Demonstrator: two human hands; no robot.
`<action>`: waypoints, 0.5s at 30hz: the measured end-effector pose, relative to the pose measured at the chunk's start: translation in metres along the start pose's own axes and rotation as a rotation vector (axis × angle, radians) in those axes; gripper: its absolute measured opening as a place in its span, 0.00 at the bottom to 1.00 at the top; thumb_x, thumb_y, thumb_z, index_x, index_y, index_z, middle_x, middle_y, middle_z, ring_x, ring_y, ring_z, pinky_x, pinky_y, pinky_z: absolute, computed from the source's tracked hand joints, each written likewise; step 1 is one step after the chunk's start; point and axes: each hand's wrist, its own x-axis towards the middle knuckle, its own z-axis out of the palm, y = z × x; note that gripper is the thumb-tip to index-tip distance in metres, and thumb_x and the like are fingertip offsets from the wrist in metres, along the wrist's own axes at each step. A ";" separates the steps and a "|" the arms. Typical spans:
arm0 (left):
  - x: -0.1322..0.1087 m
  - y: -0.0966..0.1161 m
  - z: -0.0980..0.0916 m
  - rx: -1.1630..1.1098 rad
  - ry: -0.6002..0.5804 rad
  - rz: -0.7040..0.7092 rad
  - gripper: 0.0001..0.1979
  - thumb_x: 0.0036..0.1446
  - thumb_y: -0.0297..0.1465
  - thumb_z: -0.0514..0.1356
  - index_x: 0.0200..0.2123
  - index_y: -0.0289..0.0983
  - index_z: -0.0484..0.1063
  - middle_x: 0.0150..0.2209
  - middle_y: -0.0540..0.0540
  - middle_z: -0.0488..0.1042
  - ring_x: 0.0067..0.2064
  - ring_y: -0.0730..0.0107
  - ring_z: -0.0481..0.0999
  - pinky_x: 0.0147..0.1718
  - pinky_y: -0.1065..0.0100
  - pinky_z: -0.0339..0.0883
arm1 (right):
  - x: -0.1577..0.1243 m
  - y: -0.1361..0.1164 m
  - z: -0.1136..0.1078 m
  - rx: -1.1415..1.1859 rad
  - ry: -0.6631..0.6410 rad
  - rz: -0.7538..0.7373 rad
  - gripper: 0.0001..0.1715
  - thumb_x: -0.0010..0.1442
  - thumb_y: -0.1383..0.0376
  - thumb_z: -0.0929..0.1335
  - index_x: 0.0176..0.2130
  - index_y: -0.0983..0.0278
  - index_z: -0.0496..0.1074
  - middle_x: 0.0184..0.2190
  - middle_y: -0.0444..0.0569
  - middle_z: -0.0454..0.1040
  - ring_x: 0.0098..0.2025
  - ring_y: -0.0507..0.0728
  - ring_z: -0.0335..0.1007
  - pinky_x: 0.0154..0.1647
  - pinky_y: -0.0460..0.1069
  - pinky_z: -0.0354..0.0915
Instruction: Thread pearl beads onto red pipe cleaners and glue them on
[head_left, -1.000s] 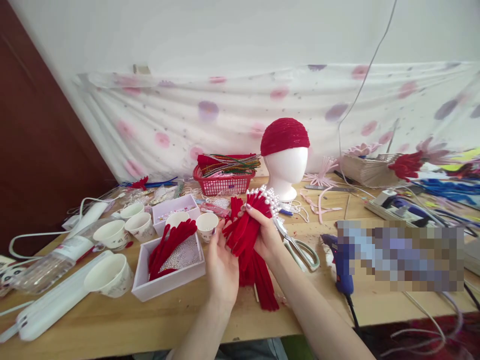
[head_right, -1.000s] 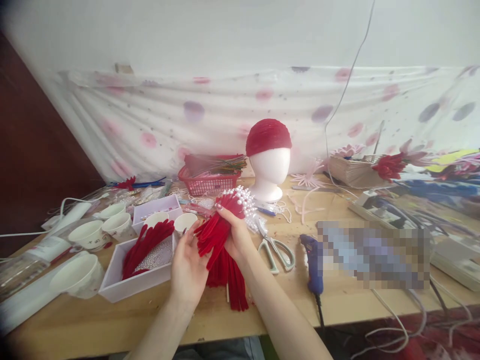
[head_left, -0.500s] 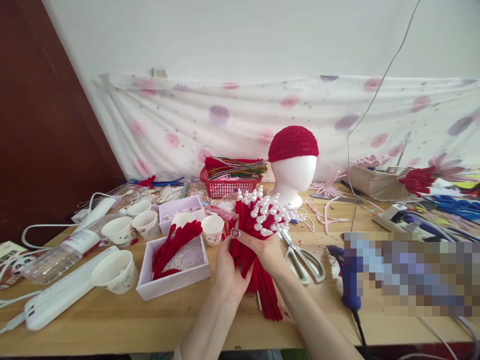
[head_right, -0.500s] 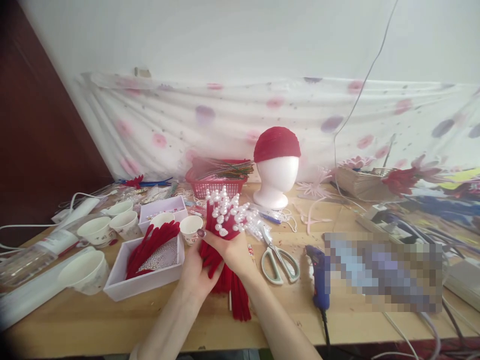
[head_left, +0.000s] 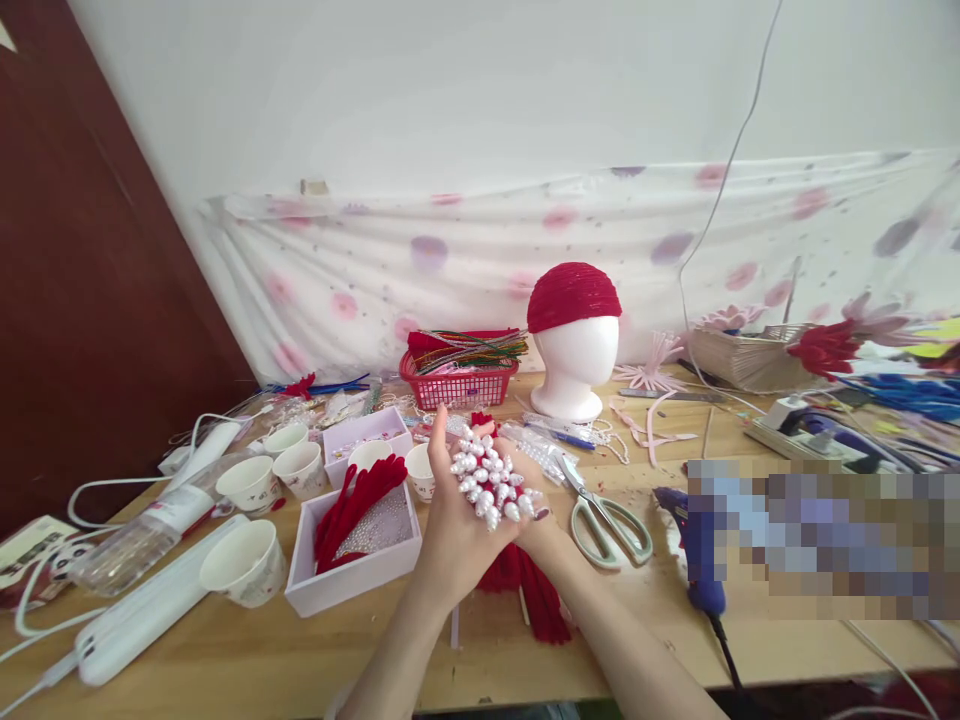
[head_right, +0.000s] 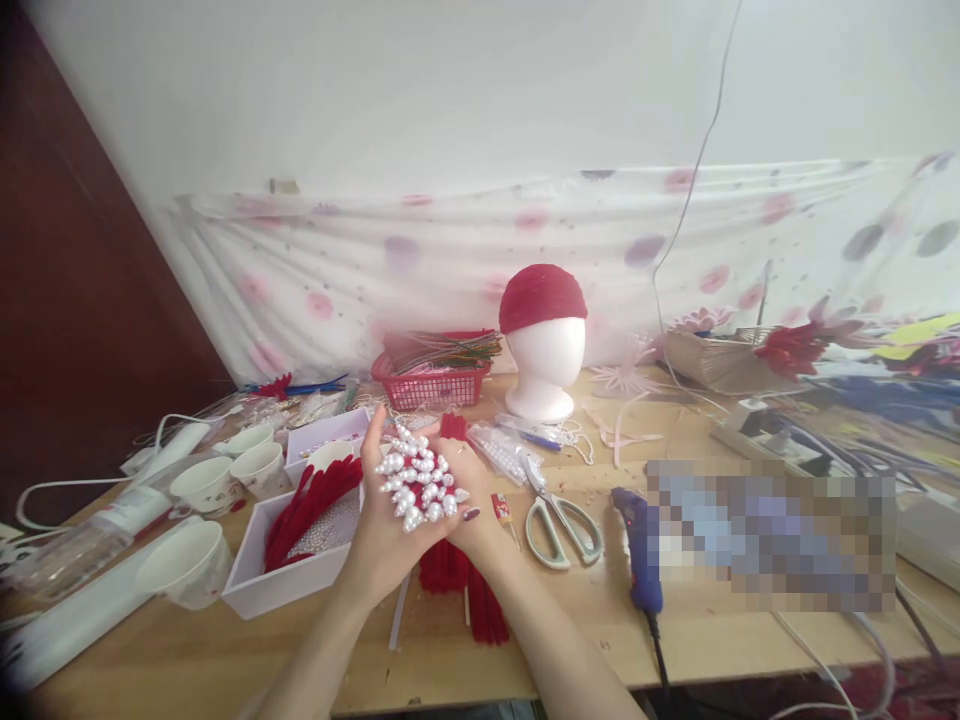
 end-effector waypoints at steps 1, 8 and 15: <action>-0.001 -0.003 0.002 -0.017 0.010 0.015 0.57 0.39 0.23 0.74 0.68 0.47 0.49 0.58 0.38 0.74 0.56 0.49 0.77 0.60 0.47 0.65 | -0.001 0.003 -0.001 -0.063 0.002 -0.024 0.13 0.70 0.60 0.68 0.52 0.59 0.74 0.55 0.51 0.74 0.50 0.60 0.75 0.49 0.57 0.73; -0.005 -0.012 0.009 -0.071 0.125 0.060 0.50 0.42 0.26 0.73 0.66 0.45 0.53 0.55 0.39 0.74 0.56 0.51 0.77 0.56 0.53 0.69 | -0.003 0.012 -0.005 -0.291 -0.011 -0.159 0.09 0.69 0.60 0.68 0.47 0.61 0.76 0.51 0.51 0.76 0.49 0.59 0.74 0.50 0.58 0.72; 0.013 -0.004 0.004 0.159 0.041 0.159 0.50 0.43 0.22 0.71 0.67 0.44 0.54 0.63 0.37 0.66 0.60 0.50 0.73 0.56 0.56 0.70 | -0.002 0.008 0.001 -0.231 -0.058 -0.200 0.12 0.69 0.59 0.69 0.49 0.61 0.75 0.52 0.50 0.76 0.49 0.60 0.75 0.49 0.58 0.73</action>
